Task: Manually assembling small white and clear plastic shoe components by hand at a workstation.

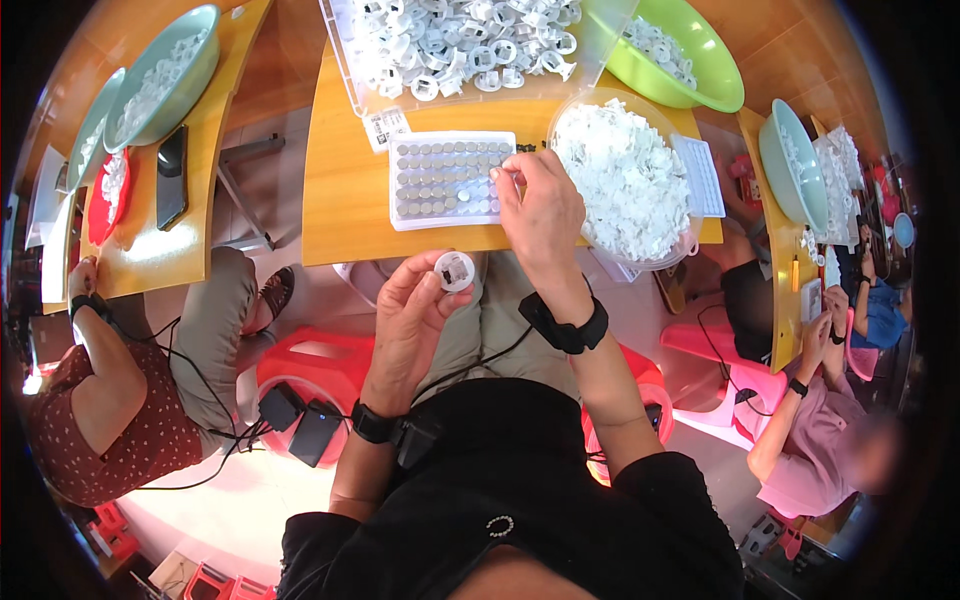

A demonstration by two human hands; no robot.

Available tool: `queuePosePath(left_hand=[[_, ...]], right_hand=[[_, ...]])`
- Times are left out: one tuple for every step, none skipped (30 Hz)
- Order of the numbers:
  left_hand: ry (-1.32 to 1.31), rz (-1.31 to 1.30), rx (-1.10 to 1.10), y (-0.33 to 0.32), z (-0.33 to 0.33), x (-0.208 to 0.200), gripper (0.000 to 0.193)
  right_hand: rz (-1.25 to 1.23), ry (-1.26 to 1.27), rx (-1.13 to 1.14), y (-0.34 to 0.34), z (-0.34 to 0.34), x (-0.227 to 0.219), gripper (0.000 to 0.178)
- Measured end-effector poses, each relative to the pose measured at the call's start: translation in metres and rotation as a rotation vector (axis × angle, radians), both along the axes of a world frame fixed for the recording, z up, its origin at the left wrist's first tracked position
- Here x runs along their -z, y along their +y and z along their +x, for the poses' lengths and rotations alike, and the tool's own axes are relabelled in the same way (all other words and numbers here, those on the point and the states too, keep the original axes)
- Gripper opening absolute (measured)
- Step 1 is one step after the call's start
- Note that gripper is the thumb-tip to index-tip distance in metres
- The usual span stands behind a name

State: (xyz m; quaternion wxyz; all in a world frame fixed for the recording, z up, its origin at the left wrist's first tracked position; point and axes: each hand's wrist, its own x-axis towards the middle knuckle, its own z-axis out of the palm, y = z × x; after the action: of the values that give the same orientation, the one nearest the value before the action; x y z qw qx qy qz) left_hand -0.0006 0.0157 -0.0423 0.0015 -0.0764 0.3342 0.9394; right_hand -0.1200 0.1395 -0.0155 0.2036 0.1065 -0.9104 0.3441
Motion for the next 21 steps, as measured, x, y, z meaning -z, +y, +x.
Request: queuePosePath(left_hand=[[-0.001,0.002,0.006,0.0,0.0,0.0,0.023],[-0.002,0.001,0.007,-0.001,0.0,0.0,0.023],[-0.006,0.003,0.007,-0.001,0.0,0.0,0.024],[-0.011,0.004,0.007,-0.001,0.0,0.0,0.024],[-0.013,0.004,0.006,-0.001,0.0,-0.001,0.024],[-0.02,0.009,0.011,-0.001,0.0,-0.003,0.024],[-0.028,0.014,0.012,-0.001,-0.001,-0.003,0.024],[-0.031,0.014,0.006,0.0,-0.002,-0.005,0.024],[-0.046,0.021,0.012,0.001,-0.003,-0.006,0.024],[-0.064,0.028,0.014,0.0,-0.003,-0.005,0.024],[-0.07,0.029,0.009,0.0,-0.003,-0.005,0.024],[-0.07,0.058,0.026,-0.001,-0.004,-0.004,0.023],[-0.069,0.088,0.046,0.0,-0.004,-0.004,0.022],[-0.073,0.089,0.045,0.0,-0.004,-0.003,0.022],[-0.056,0.093,0.038,0.001,-0.004,-0.001,0.022],[-0.036,0.096,0.035,0.002,-0.005,-0.001,0.022],[-0.038,0.097,0.038,0.003,-0.005,-0.002,0.022],[-0.043,0.079,0.038,0.004,-0.006,-0.005,0.021],[-0.05,0.059,0.038,0.005,-0.006,-0.006,0.021],[-0.053,0.058,0.039,0.006,-0.006,-0.006,0.021],[-0.052,0.022,0.036,0.006,-0.005,-0.005,0.021]], right_hand=[[0.015,-0.008,0.015,-0.001,0.0,0.0,0.007],[0.014,-0.009,0.015,-0.001,0.0,0.001,0.007],[0.024,-0.008,-0.004,0.0,-0.001,0.003,0.01],[0.034,-0.007,-0.025,0.002,-0.002,0.003,0.013],[0.033,-0.009,-0.026,0.002,-0.001,0.003,0.013],[0.007,-0.006,-0.042,0.003,0.0,0.001,0.011],[-0.019,-0.005,-0.062,0.004,0.001,0.0,0.01],[-0.019,-0.008,-0.068,0.005,0.004,-0.004,0.01],[-0.128,-0.053,-0.148,0.008,0.01,-0.011,0.007],[-0.238,-0.102,-0.231,0.009,0.019,-0.017,0.005],[-0.238,-0.108,-0.235,0.011,0.028,-0.024,0.005],[-0.236,-0.161,-0.292,0.013,0.039,-0.031,0.006],[-0.234,-0.212,-0.344,0.015,0.047,-0.033,0.008],[-0.22,-0.114,-0.411,0.017,0.052,-0.028,0.01],[-0.22,-0.118,-0.412,0.018,0.058,-0.026,0.01],[-0.187,-0.081,-0.426,0.018,0.063,-0.025,0.01],[-0.155,-0.044,-0.441,0.018,0.066,-0.023,0.011],[-0.122,0.03,-0.453,0.019,0.066,-0.019,0.014],[-0.124,0.027,-0.451,0.02,0.066,-0.018,0.014],[-0.102,0.048,-0.447,0.021,0.067,-0.016,0.015],[-0.079,0.069,-0.442,0.021,0.067,-0.016,0.016]])
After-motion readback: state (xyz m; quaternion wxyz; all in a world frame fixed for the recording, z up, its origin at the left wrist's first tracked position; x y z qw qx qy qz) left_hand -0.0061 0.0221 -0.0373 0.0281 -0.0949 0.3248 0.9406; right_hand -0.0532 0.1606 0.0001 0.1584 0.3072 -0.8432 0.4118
